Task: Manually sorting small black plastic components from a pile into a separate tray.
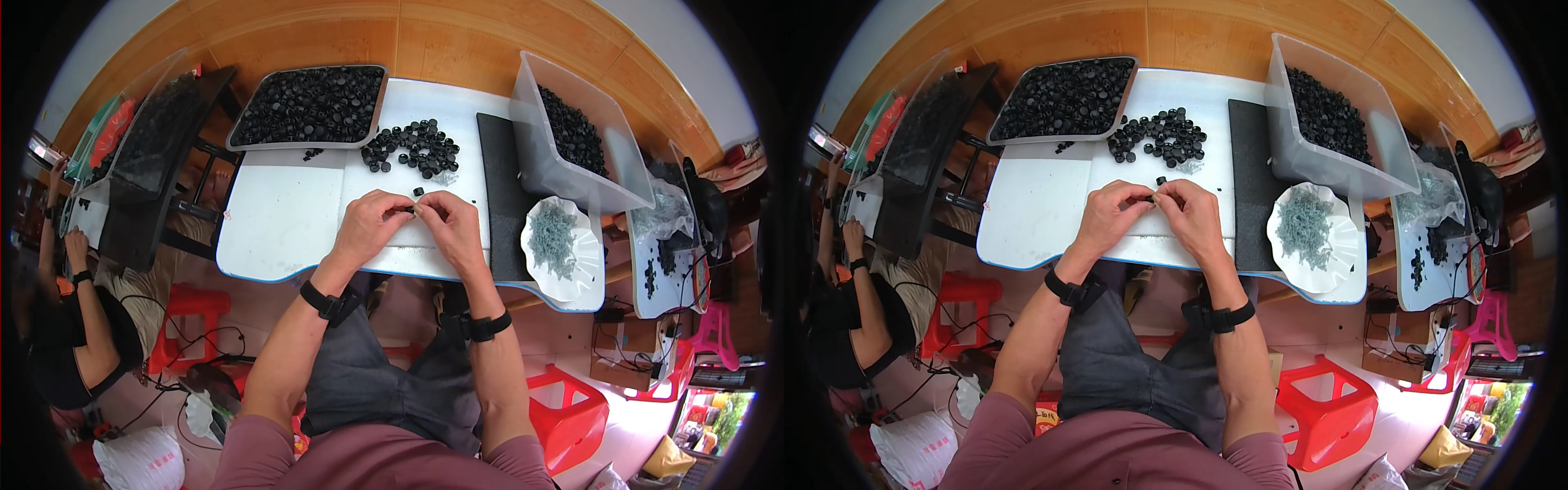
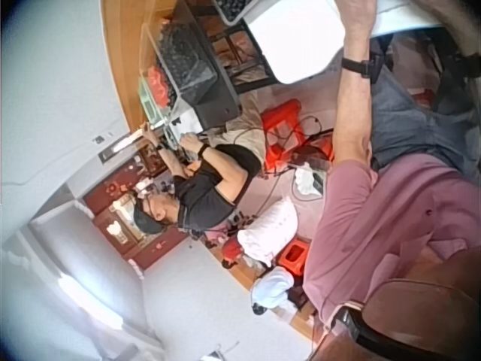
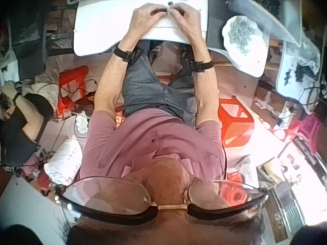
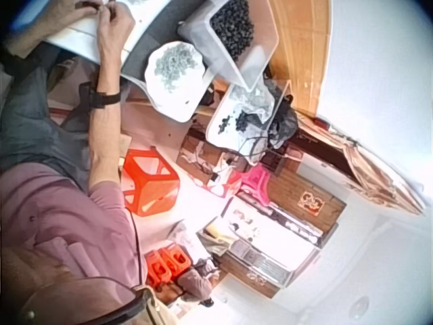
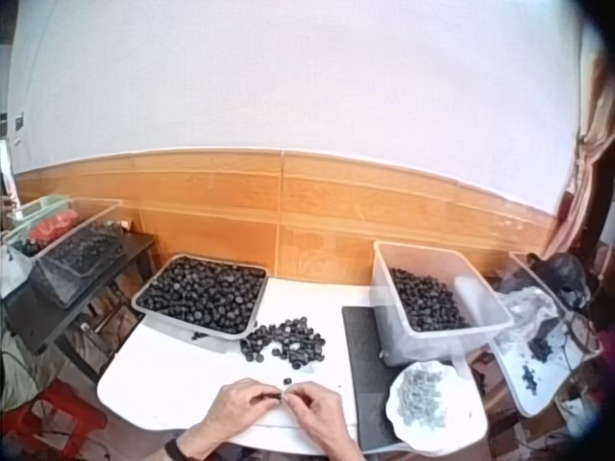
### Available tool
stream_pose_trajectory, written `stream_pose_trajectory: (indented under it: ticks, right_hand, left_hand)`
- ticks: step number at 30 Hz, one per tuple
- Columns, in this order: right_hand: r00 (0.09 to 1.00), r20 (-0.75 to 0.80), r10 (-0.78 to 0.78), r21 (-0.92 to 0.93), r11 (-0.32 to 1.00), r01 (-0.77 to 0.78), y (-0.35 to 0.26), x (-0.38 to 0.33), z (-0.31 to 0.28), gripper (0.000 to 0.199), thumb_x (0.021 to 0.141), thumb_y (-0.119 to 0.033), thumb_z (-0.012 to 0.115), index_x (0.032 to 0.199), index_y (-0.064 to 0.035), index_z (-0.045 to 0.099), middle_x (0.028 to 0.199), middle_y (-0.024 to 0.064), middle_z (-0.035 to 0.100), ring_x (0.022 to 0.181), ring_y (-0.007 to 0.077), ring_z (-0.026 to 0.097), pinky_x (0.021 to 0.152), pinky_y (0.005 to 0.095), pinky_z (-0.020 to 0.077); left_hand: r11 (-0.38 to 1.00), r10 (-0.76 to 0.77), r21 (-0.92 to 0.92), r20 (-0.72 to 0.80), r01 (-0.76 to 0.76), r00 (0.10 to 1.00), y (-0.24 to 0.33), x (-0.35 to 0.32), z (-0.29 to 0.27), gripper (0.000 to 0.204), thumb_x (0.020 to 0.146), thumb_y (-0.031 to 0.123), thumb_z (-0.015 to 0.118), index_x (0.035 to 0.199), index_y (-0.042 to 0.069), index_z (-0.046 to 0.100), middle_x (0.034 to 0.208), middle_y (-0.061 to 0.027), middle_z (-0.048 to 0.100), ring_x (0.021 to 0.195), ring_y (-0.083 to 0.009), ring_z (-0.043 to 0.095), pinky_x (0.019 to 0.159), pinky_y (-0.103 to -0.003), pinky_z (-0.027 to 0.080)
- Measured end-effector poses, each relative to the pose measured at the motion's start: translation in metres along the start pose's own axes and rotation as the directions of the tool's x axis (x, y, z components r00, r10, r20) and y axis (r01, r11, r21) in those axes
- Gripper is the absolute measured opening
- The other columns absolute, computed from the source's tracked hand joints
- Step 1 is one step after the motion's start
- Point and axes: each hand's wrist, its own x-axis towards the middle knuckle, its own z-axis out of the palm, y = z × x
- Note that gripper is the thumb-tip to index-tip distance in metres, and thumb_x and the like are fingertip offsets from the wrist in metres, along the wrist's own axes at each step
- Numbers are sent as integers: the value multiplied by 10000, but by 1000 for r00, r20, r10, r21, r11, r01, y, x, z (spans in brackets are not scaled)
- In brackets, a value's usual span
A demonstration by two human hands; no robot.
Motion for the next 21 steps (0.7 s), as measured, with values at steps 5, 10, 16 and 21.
stream_pose_trajectory:
  ticks: [5, 10, 16, 21]
  right_hand:
    - [999, -40, 25, 108, 994, -20, 1, -2, 4, 128, 910, -80, 753, 987, 22, 764, 801, 63, 725, 697, 96, 621, 644, 263, 497]
    - [995, -83, 58, 151, 988, -45, 7, -4, 0, 127, 906, -61, 758, 1011, 9, 773, 815, 39, 716, 661, 80, 577, 619, 248, 474]
    - [997, -50, -52, 111, 992, 57, -3, -4, -1, 165, 884, -37, 772, 1048, -20, 780, 893, 39, 716, 670, 72, 570, 608, 244, 469]
    - [999, -27, -31, 93, 995, 33, 0, -4, -1, 170, 867, -61, 790, 1031, -14, 775, 878, 37, 720, 662, 75, 568, 603, 247, 468]
  left_hand:
    - [999, -46, -20, 10, 47, 999, 3, 0, 0, 211, 871, 94, 782, 1069, 28, 750, 939, -130, 771, 821, -247, 758, 754, -342, 601]
    - [988, -128, -87, -18, 126, 992, 7, -1, 3, 224, 893, 93, 786, 1093, 25, 711, 920, -109, 793, 831, -189, 766, 791, -289, 589]
    - [987, -90, -135, 1, 90, 996, 7, -1, 0, 204, 906, 67, 766, 1100, 23, 721, 931, -89, 787, 842, -159, 749, 760, -286, 573]
    - [985, -99, -139, 8, 100, 995, 7, -1, -1, 202, 893, 61, 783, 1093, 41, 766, 920, -63, 780, 795, -127, 708, 732, -272, 561]
